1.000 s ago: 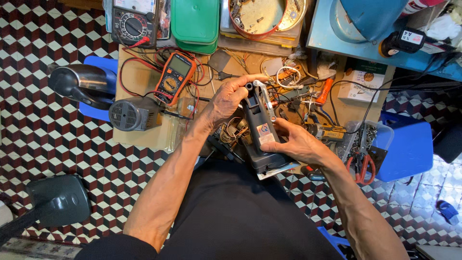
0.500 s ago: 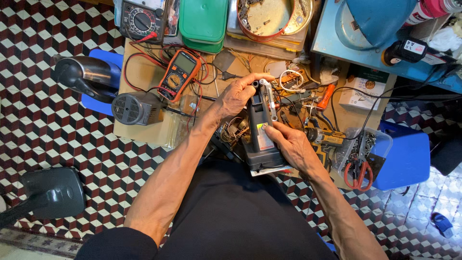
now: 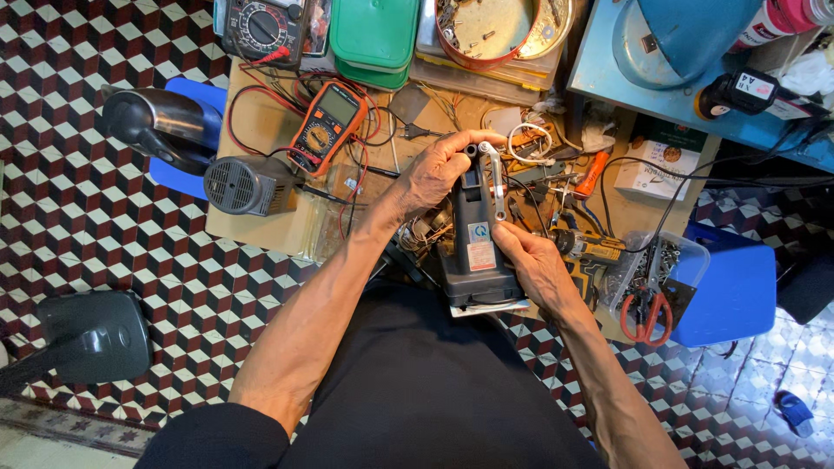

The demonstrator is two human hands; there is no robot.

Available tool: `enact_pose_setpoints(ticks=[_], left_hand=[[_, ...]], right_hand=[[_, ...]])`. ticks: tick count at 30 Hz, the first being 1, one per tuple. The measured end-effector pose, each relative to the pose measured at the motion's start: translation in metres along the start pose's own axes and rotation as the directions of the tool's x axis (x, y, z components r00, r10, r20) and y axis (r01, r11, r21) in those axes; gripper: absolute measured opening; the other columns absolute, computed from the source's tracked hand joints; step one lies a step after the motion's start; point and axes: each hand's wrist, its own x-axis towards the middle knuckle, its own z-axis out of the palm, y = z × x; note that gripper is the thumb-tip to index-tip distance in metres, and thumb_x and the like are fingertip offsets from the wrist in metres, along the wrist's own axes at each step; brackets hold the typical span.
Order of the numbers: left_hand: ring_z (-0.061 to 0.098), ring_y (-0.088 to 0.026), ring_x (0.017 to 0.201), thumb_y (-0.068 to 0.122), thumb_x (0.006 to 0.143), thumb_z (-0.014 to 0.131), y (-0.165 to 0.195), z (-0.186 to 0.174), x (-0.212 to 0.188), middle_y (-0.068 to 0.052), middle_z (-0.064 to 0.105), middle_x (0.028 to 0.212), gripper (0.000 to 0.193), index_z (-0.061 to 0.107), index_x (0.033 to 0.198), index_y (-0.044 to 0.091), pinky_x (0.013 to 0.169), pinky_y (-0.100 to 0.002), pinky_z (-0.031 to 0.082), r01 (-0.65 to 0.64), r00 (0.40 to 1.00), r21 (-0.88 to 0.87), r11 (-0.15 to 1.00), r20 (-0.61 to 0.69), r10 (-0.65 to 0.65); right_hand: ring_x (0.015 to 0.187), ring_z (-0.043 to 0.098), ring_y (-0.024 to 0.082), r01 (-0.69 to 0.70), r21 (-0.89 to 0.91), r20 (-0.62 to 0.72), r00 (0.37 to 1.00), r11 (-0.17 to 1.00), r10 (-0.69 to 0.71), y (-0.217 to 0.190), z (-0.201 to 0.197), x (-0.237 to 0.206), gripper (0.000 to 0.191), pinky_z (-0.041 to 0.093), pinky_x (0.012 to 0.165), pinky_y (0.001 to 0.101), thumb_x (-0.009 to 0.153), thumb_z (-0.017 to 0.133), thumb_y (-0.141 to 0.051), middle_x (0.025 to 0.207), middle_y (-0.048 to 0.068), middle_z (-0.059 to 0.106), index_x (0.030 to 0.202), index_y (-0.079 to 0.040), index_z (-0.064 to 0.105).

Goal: The person assembles a small electronic device using a cordless drill to fasten screws into a metal casing. They handle a multimeter and various small components on a cluttered workbench, then place the assembled unit on a blue stool.

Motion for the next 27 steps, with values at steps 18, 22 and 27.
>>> enact_pose_setpoints(ticks=[18,22,27], left_hand=[[0.066,-0.007,0.089,0.007,0.1,0.036,0.006,0.011,-0.007,-0.002,0.068,0.102,0.047,0.059,0.14,0.01,0.086,-0.026,0.058,0.038,0.999,-0.004,0.999,0.013,-0.037],[0.067,-0.008,0.087,0.007,0.098,0.036,0.007,0.011,-0.006,-0.001,0.069,0.1,0.048,0.059,0.14,0.011,0.085,-0.026,0.059,0.046,0.999,0.0,0.999,0.014,-0.046],[0.064,-0.006,0.087,0.007,0.099,0.037,0.004,0.01,-0.003,0.0,0.067,0.1,0.047,0.061,0.139,0.012,0.085,-0.025,0.056,0.032,0.999,0.055,0.998,0.003,-0.032]], right_hand=[[0.096,0.066,0.02,-0.032,0.023,-0.04,0.999,0.999,0.033,0.014,0.001,-0.006,0.056,0.054,0.087,0.0354,0.098,0.052,-0.049,0.1,0.012,0.071,0.139,-0.014,0.066],[0.101,0.068,0.018,0.01,0.057,-0.029,1.0,0.998,-0.008,0.012,0.001,-0.008,0.056,0.055,0.092,0.0353,0.097,0.052,-0.05,0.106,0.009,0.073,0.137,-0.012,0.065],[0.102,0.068,0.017,0.0,0.036,-0.045,0.999,0.999,0.002,0.009,0.002,-0.009,0.056,0.055,0.092,0.0338,0.097,0.052,-0.05,0.107,0.009,0.073,0.137,-0.013,0.065]])
